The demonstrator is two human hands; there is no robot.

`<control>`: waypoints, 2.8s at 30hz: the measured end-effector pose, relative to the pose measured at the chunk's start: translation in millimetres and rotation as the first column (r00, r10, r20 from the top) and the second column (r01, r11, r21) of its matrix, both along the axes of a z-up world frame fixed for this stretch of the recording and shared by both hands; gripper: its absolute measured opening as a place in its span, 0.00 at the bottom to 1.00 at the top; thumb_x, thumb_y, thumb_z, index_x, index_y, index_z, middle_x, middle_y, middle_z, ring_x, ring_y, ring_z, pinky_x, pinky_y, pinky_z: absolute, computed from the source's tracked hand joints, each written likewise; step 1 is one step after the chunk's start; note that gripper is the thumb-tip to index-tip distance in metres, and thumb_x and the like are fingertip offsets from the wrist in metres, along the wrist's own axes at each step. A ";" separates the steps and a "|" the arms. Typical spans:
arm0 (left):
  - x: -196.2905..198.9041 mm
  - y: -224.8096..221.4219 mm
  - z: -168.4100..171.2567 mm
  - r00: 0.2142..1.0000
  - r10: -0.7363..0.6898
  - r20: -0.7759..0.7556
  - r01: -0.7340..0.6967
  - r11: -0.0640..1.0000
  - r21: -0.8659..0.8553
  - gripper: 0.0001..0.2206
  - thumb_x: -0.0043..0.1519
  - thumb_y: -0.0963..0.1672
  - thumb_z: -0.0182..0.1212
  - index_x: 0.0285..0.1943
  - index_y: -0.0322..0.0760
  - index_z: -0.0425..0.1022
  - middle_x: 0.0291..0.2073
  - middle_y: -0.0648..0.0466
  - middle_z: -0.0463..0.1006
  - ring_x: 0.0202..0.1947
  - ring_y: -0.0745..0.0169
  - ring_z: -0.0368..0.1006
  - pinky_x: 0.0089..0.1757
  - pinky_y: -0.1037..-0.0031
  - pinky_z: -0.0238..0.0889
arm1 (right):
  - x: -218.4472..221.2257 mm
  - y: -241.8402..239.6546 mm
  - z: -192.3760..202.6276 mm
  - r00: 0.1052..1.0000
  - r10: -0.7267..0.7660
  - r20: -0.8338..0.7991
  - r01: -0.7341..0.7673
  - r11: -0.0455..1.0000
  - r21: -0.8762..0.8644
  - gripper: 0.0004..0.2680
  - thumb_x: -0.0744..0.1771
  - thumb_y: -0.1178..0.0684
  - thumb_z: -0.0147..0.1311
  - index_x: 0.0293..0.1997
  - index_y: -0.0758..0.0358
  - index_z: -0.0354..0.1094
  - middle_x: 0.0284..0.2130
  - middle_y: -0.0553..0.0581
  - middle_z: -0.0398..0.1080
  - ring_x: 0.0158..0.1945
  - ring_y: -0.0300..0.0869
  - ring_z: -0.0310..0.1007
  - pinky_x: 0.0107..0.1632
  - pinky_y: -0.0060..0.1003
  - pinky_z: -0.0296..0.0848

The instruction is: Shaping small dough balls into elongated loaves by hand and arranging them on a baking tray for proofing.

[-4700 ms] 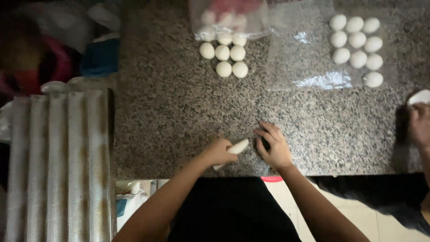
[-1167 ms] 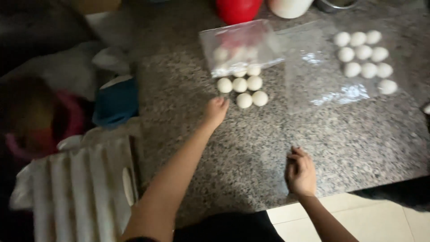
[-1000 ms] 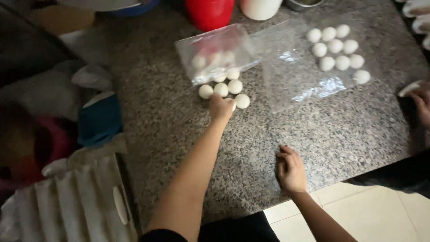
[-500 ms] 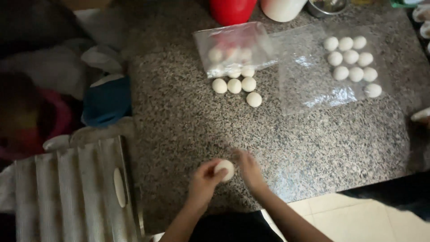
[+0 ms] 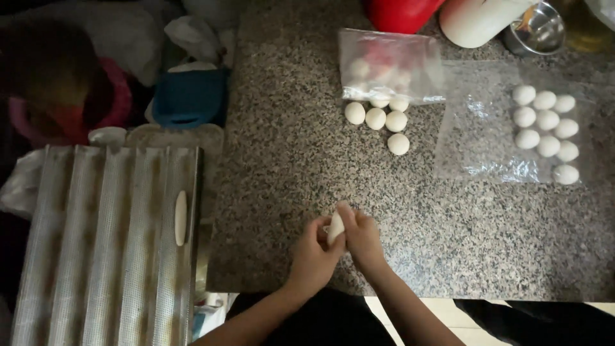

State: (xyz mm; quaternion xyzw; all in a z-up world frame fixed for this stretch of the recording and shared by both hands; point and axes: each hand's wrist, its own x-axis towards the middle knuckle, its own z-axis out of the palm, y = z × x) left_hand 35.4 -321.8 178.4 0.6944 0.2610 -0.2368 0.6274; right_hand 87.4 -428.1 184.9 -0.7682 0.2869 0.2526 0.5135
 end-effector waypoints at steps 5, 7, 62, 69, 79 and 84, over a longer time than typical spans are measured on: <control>2.3 -7.3 -0.7 0.993 -0.033 0.115 0.041 0.997 -0.071 0.18 0.65 0.55 0.55 0.45 0.39 0.72 0.35 0.55 0.78 0.35 0.64 0.74 0.37 0.69 0.67 | 2.9 -10.4 -18.1 0.943 0.048 0.329 -0.076 0.995 0.072 0.18 0.72 0.40 0.49 0.24 0.56 0.65 0.14 0.50 0.67 0.16 0.37 0.62 0.19 0.33 0.59; 10.2 -12.1 -5.4 0.988 -0.080 0.135 0.086 0.996 -0.040 0.22 0.67 0.59 0.49 0.36 0.42 0.67 0.27 0.59 0.69 0.28 0.66 0.64 0.33 0.67 0.57 | 3.3 -8.5 -19.0 0.918 0.004 0.398 -0.065 0.988 0.141 0.19 0.71 0.38 0.51 0.19 0.52 0.57 0.12 0.47 0.61 0.16 0.36 0.55 0.22 0.37 0.54; 23.8 36.7 -11.1 0.960 -0.024 -0.279 -0.106 0.892 -0.439 0.35 0.75 0.57 0.38 0.80 0.24 0.47 0.77 0.31 0.49 0.77 0.36 0.50 0.72 0.55 0.48 | 75.6 -57.8 75.9 0.852 0.522 0.044 -0.507 0.843 -0.177 0.13 0.72 0.47 0.54 0.52 0.69 0.76 0.30 0.65 0.75 0.30 0.49 0.75 0.37 0.44 0.75; 25.6 40.7 -63.8 0.835 0.237 -0.497 -0.403 0.878 -0.257 0.31 0.64 0.53 0.54 0.76 0.36 0.69 0.67 0.46 0.76 0.62 0.49 0.76 0.59 0.63 0.69 | 82.4 -59.6 168.2 -0.171 0.602 0.780 0.196 0.796 -0.572 0.07 0.78 0.60 0.53 0.60 0.78 0.68 0.57 0.78 0.74 0.63 0.68 0.77 0.69 0.60 0.75; 55.0 42.4 -84.6 0.997 0.062 -0.036 -0.066 0.989 -0.135 0.22 0.73 0.48 0.53 0.68 0.25 0.74 0.49 0.38 0.82 0.50 0.50 0.79 0.52 0.62 0.69 | 0.8 -36.4 -43.8 0.640 0.744 0.195 -0.753 0.657 -0.034 0.23 0.70 0.61 0.49 0.77 0.46 0.55 0.71 0.61 0.62 0.70 0.65 0.63 0.66 0.71 0.66; 121.3 17.0 -72.5 0.799 -0.506 0.324 0.313 0.811 0.495 0.19 0.72 0.39 0.49 0.73 0.30 0.66 0.67 0.37 0.69 0.67 0.35 0.67 0.57 0.53 0.71 | 51.4 -60.4 -146.3 0.573 0.695 0.433 -0.362 0.689 -0.628 0.11 0.67 0.63 0.53 0.55 0.68 0.74 0.55 0.67 0.72 0.61 0.60 0.73 0.61 0.54 0.74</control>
